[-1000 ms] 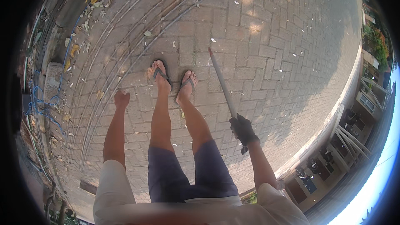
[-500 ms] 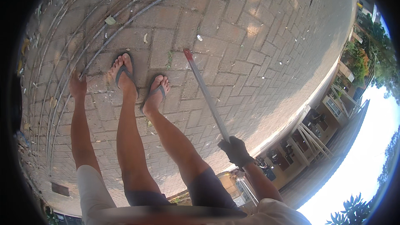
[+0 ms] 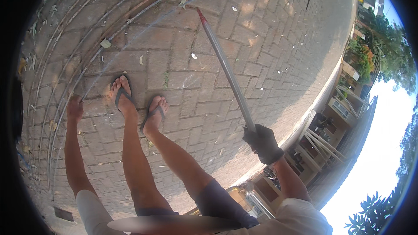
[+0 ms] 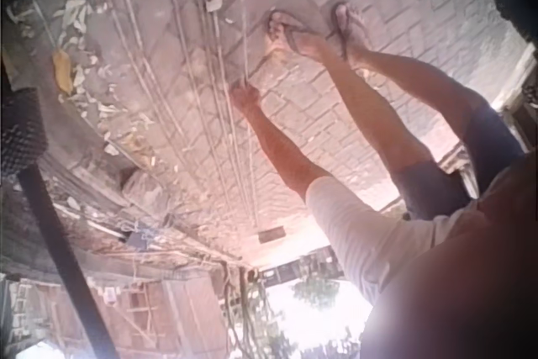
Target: The person uses an angle grinder to cut several metal pipes on a paved outdoor area. After cutting, they inspect the ends of the pipes and handle them with gloved hands.
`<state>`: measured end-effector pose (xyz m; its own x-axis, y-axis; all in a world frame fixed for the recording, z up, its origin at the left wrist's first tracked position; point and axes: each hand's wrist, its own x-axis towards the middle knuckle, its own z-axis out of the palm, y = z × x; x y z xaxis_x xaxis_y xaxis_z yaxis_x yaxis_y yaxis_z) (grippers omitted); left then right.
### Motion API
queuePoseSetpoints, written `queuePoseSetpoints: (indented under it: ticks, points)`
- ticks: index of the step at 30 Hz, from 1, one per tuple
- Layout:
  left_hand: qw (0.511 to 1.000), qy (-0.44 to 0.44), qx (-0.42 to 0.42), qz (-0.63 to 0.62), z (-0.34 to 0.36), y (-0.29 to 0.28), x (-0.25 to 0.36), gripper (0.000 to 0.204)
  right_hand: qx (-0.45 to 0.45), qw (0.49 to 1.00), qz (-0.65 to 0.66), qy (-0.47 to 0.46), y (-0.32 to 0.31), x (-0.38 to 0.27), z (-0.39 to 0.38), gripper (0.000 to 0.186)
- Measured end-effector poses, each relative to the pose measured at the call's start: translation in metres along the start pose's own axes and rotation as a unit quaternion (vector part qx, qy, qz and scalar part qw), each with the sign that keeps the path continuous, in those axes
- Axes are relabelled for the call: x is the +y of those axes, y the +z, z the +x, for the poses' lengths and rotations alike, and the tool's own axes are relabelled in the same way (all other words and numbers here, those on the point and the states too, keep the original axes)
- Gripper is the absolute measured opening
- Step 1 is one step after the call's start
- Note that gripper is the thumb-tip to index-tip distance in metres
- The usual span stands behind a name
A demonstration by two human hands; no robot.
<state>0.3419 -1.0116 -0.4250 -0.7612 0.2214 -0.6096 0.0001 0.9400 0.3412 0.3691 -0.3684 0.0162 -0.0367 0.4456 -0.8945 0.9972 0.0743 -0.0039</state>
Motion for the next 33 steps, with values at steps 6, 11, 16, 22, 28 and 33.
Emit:
queuePoseSetpoints:
  ticks: [6,11,16,22,28,33]
  points:
    - [0.965,-0.073,0.052,-0.247,-0.014,0.016,-0.005,0.031,0.041,0.992,-0.087,-0.079,-0.022,-0.052,0.018,0.018]
    - [0.923,-0.131,0.04,-0.36,-0.026,0.003,0.009,0.049,0.086,0.984,-0.148,-0.05,-0.041,-0.087,0.043,0.025]
    - [0.927,-0.106,0.06,-0.355,-0.02,-0.007,0.011,0.052,0.057,0.98,-0.174,-0.072,-0.066,-0.123,0.052,0.03]
    - [0.946,-0.087,0.084,-0.301,-0.013,0.001,0.004,0.056,0.08,0.937,-0.33,-0.08,-0.108,-0.185,0.061,0.035]
    - [0.942,-0.131,0.06,-0.303,-0.011,0.017,0.008,0.054,0.082,0.938,-0.325,-0.088,-0.119,-0.228,0.057,0.036]
    - [0.951,-0.124,0.066,-0.276,-0.009,0.037,-0.011,0.05,-0.001,0.972,-0.225,-0.066,-0.096,-0.246,0.057,0.027]
